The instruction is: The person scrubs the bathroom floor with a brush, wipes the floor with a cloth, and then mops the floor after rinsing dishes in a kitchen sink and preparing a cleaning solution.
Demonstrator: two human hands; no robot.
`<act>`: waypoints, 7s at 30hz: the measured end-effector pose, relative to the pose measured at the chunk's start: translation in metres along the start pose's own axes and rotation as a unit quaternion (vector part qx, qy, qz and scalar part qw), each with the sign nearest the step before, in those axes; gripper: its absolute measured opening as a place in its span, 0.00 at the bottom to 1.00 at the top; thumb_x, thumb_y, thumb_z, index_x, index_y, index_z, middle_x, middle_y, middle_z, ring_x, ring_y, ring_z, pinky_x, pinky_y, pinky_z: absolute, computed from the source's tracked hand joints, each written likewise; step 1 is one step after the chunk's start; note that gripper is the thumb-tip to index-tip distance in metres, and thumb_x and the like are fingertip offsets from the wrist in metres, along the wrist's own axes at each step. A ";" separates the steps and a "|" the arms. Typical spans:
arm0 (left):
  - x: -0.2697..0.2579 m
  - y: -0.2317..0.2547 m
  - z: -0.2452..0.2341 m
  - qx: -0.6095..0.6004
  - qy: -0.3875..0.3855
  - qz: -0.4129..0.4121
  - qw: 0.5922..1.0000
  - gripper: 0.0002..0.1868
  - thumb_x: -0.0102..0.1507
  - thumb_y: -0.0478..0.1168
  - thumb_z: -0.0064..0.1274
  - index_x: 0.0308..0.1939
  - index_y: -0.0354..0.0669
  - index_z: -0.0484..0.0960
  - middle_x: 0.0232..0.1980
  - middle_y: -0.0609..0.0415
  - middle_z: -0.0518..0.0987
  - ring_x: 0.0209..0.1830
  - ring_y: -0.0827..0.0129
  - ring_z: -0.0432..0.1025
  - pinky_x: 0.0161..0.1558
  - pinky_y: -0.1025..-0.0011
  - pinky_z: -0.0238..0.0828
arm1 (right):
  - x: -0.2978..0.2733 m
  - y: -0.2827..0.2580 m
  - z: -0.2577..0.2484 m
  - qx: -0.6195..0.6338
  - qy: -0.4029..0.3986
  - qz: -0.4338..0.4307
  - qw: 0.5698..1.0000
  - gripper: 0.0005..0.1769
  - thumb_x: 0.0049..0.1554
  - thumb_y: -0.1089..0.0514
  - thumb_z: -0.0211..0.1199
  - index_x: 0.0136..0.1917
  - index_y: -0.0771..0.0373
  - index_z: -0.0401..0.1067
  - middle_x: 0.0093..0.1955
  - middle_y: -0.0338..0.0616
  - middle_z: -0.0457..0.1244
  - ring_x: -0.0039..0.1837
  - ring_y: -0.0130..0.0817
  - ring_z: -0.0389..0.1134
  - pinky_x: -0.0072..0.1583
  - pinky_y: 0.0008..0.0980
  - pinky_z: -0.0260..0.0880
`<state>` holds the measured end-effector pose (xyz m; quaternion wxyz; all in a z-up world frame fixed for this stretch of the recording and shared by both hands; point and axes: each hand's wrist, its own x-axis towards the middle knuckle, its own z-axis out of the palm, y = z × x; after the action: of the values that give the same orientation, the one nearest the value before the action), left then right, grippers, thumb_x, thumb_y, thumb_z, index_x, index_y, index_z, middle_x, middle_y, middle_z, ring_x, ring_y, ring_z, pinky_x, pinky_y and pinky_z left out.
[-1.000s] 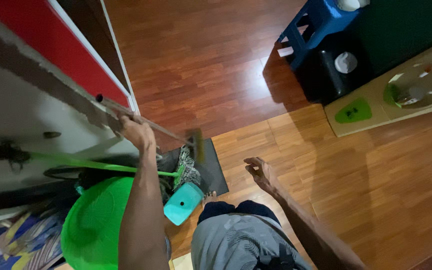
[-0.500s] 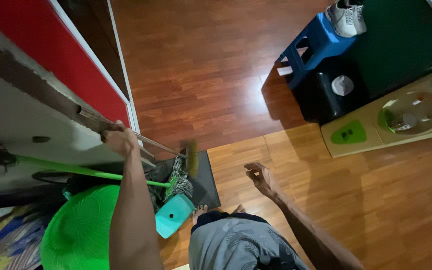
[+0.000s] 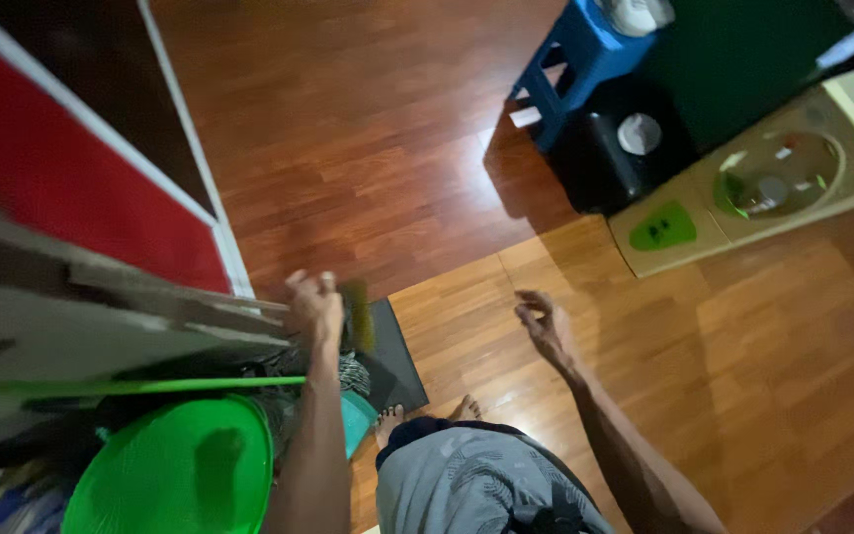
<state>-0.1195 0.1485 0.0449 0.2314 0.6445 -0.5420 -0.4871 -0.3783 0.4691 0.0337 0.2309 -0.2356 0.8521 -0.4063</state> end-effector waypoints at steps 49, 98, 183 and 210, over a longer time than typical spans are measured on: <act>-0.416 0.187 0.514 -0.010 -0.579 0.331 0.745 0.11 0.68 0.39 0.52 0.49 0.35 0.82 0.42 0.48 0.86 0.43 0.68 0.81 0.46 0.71 0.76 | -0.142 0.178 -0.414 0.324 0.507 0.110 0.791 0.24 0.61 0.58 0.63 0.67 0.71 0.69 0.62 0.54 0.67 0.60 0.38 0.71 0.55 0.35 0.77; -0.923 0.314 1.157 -0.023 -0.694 0.410 0.591 0.15 0.69 0.43 0.50 0.46 0.32 0.82 0.40 0.52 0.83 0.39 0.72 0.78 0.44 0.71 0.77 | -0.120 0.543 -1.031 0.229 0.661 0.219 0.680 0.22 0.59 0.63 0.65 0.66 0.71 0.72 0.56 0.48 0.69 0.48 0.31 0.66 0.50 0.30 0.68; -1.581 0.531 2.203 0.104 -0.692 0.425 0.574 0.16 0.69 0.45 0.50 0.52 0.35 0.81 0.46 0.44 0.84 0.43 0.60 0.81 0.43 0.63 0.80 | 0.207 1.156 -2.041 0.245 0.613 0.281 0.697 0.18 0.63 0.58 0.59 0.65 0.65 0.72 0.59 0.46 0.70 0.59 0.32 0.73 0.57 0.31 0.75; -1.722 0.619 2.444 0.280 -0.631 0.516 0.507 0.16 0.73 0.46 0.41 0.54 0.40 0.79 0.50 0.47 0.82 0.49 0.59 0.78 0.54 0.61 0.74 | 0.374 1.338 -2.332 0.119 0.478 0.147 0.858 0.17 0.63 0.60 0.57 0.63 0.68 0.72 0.52 0.45 0.68 0.53 0.30 0.69 0.55 0.31 0.75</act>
<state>-2.4527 2.1128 0.1834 -0.1533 -0.1958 -0.8898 -0.3825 -2.3211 2.3571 0.1996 -0.1216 0.1449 0.8277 -0.5284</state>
